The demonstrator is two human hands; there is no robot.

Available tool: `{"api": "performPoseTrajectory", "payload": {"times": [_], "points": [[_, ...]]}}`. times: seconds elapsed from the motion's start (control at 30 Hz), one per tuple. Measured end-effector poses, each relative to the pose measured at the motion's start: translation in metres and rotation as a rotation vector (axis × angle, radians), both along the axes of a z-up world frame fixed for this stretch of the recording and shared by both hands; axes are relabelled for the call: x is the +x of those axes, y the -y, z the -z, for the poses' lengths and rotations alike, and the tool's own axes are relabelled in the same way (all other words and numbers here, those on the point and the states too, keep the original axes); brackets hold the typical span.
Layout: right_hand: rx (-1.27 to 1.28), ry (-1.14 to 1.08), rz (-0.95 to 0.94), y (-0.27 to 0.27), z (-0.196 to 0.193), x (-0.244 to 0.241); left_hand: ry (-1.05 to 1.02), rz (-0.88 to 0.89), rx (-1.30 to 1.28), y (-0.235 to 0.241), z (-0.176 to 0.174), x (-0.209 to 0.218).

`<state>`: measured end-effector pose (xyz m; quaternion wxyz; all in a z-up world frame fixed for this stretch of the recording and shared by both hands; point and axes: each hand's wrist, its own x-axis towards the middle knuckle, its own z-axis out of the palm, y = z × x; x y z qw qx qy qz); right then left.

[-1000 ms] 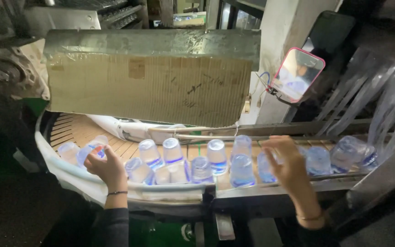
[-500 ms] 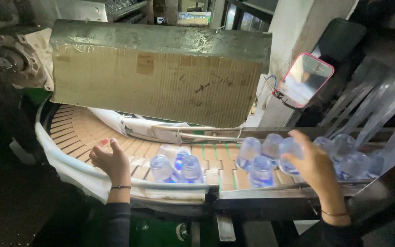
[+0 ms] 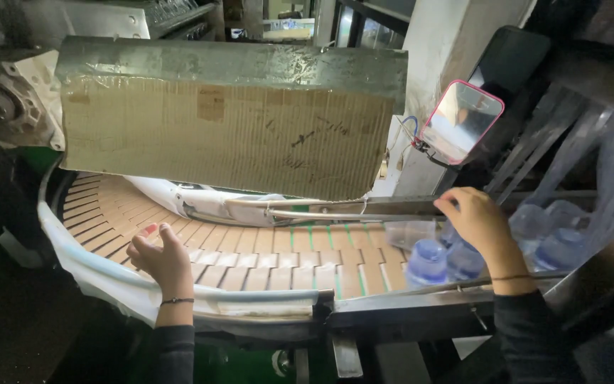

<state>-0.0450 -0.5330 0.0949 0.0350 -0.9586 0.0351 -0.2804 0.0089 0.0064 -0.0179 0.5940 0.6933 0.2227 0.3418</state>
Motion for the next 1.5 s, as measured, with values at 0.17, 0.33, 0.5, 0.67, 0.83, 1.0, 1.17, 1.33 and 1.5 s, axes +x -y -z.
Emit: {"api": "performPoseTrajectory", "payload": {"times": [0.17,0.33,0.5,0.67,0.83,1.0,1.17,1.33,1.5], "points": [[-0.153,-0.685,0.122,0.041,0.023,0.054,0.023,0.003,-0.013,0.006,-0.008,-0.008],[-0.492,-0.583,0.392,0.097,0.044,0.052,0.024,-0.004,-0.02,0.003,-0.011,-0.01],[-0.169,-0.464,0.311,0.058,0.011,0.022,0.002,-0.057,-0.024,0.006,-0.023,-0.011],[0.747,-0.136,-0.147,-0.005,0.039,0.001,0.026,-0.012,0.025,0.003,-0.002,-0.002],[0.661,-0.22,-0.113,-0.068,0.014,-0.051,0.06,-0.028,0.037,0.004,-0.007,-0.005],[0.239,-0.064,0.041,-0.069,0.006,-0.082,0.076,-0.063,0.024,0.003,0.005,0.007],[0.26,0.182,-0.119,-0.054,0.067,-0.039,0.085,-0.094,0.057,0.0,0.009,0.003],[0.394,0.175,-0.138,-0.066,0.067,-0.046,0.044,-0.072,0.029,0.0,0.003,-0.003],[0.275,0.094,-0.207,-0.067,0.073,-0.049,0.047,-0.12,0.065,-0.001,0.008,0.001]]}}
